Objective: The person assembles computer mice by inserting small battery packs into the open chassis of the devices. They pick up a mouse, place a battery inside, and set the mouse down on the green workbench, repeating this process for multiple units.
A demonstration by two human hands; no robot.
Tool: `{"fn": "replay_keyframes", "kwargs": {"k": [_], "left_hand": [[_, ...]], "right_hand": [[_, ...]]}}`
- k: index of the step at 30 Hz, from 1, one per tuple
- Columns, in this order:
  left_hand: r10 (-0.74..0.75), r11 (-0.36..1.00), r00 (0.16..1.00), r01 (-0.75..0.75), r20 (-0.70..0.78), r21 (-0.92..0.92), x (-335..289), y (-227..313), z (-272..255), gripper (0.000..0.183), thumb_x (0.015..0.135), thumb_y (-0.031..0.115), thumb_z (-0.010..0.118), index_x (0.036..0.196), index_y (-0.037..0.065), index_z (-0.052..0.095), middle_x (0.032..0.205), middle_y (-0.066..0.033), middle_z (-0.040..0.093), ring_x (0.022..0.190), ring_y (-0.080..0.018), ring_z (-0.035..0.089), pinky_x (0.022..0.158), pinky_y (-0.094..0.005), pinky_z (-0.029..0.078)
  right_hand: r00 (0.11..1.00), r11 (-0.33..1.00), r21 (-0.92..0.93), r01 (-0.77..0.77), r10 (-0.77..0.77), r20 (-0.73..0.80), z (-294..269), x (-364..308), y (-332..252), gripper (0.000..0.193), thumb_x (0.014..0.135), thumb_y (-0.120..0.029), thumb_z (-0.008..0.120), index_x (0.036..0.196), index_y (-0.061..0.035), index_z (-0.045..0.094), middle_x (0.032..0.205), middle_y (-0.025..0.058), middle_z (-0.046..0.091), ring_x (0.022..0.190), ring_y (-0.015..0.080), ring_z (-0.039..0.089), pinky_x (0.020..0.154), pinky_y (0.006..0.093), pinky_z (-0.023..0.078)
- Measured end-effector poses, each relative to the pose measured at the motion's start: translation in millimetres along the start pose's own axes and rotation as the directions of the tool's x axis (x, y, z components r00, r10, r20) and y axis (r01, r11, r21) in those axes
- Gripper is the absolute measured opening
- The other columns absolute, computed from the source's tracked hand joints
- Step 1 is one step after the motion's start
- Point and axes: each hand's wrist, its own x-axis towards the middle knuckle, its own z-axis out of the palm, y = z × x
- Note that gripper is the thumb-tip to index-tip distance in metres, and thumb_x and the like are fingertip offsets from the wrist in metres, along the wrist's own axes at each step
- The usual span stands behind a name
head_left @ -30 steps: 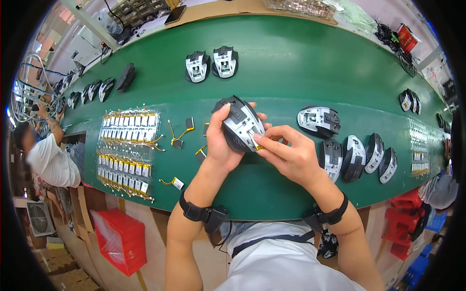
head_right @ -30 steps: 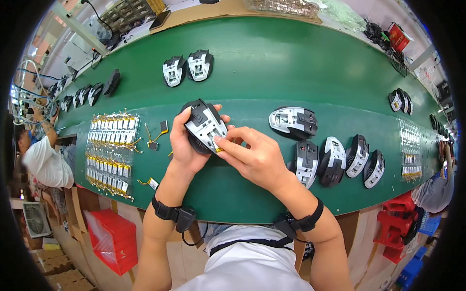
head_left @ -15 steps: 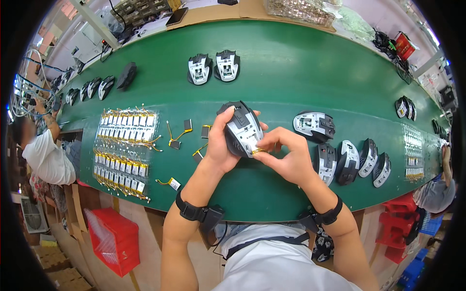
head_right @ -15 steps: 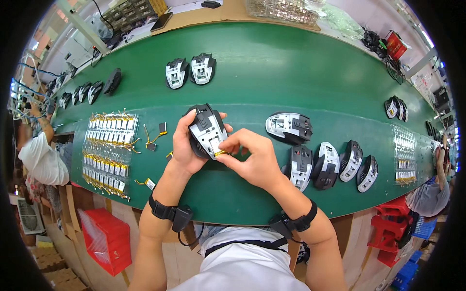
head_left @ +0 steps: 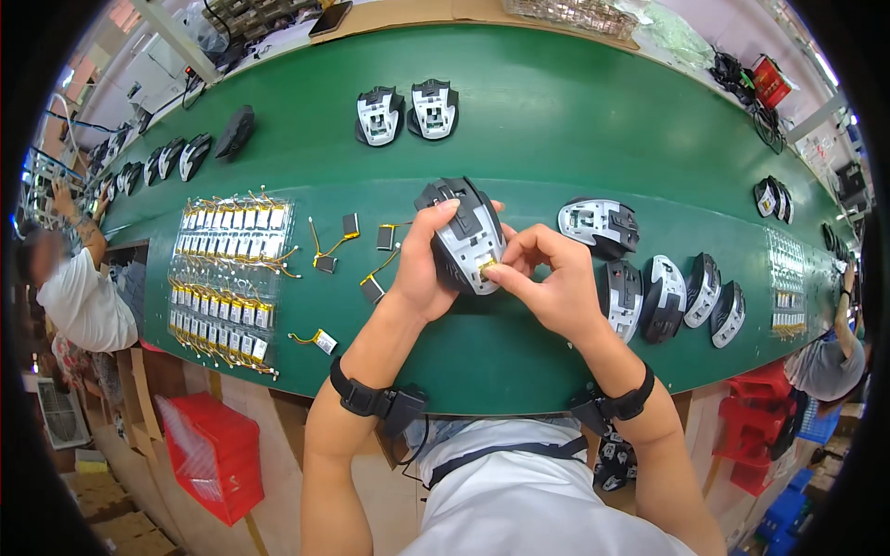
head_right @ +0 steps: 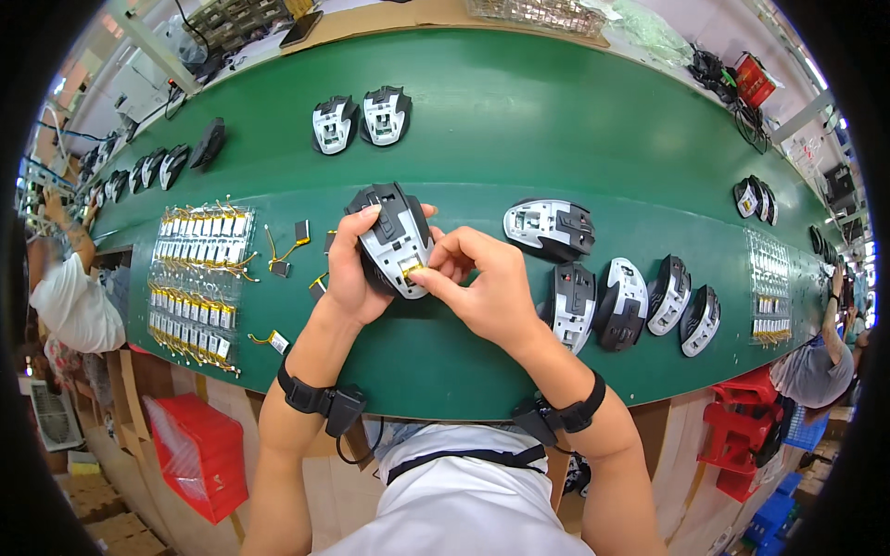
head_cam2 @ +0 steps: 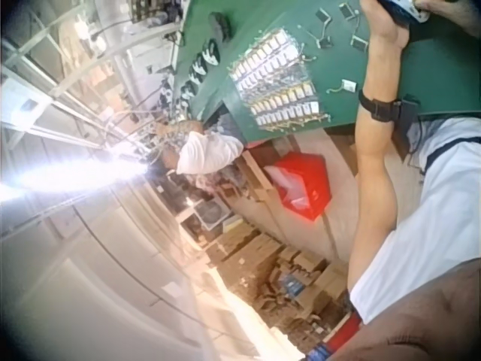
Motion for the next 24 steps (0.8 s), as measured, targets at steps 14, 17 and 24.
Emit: {"fn": "replay_keyframes", "kwargs": {"k": [14,17,24], "left_hand": [[0.028,0.996,0.998,-0.032,-0.05,-0.087,3,4,-7,0.058,0.096,0.049,0.039,0.119,-0.001,0.058,0.104,-0.0231,0.067,0.094,-0.0339,0.068,0.082,-0.0434,0.057],[0.11,0.989,0.992,-0.115,-0.053,-0.089,3,-1,-5,0.058,0.095,0.049,0.041,0.121,-0.001,0.056,0.105,-0.0232,0.066,0.095,-0.0357,0.067,0.083,-0.0433,0.056],[0.205,0.958,0.963,-0.234,-0.174,-0.167,-4,-15,13,0.059,0.095,0.05,0.04,0.124,0.0,0.053,0.114,-0.0217,0.063,0.104,-0.0378,0.062,0.091,-0.0468,0.052]], "right_hand": [[0.902,0.816,-0.426,0.391,-0.432,0.001,-1,-1,0,0.017,0.074,-0.003,0.078,0.088,-0.0058,0.068,0.091,0.0089,0.068,0.082,0.0247,0.068,0.069,0.0348,0.055],[0.887,0.819,-0.422,0.388,-0.456,-0.069,6,-3,-4,0.017,0.072,-0.003,0.079,0.086,-0.0053,0.068,0.087,0.0078,0.067,0.077,0.0242,0.066,0.066,0.034,0.053],[0.899,0.901,-0.323,0.29,-0.372,-0.229,15,-7,-1,0.02,0.07,-0.001,0.08,0.087,-0.0053,0.07,0.088,0.007,0.066,0.076,0.0239,0.063,0.064,0.0332,0.051]]}}
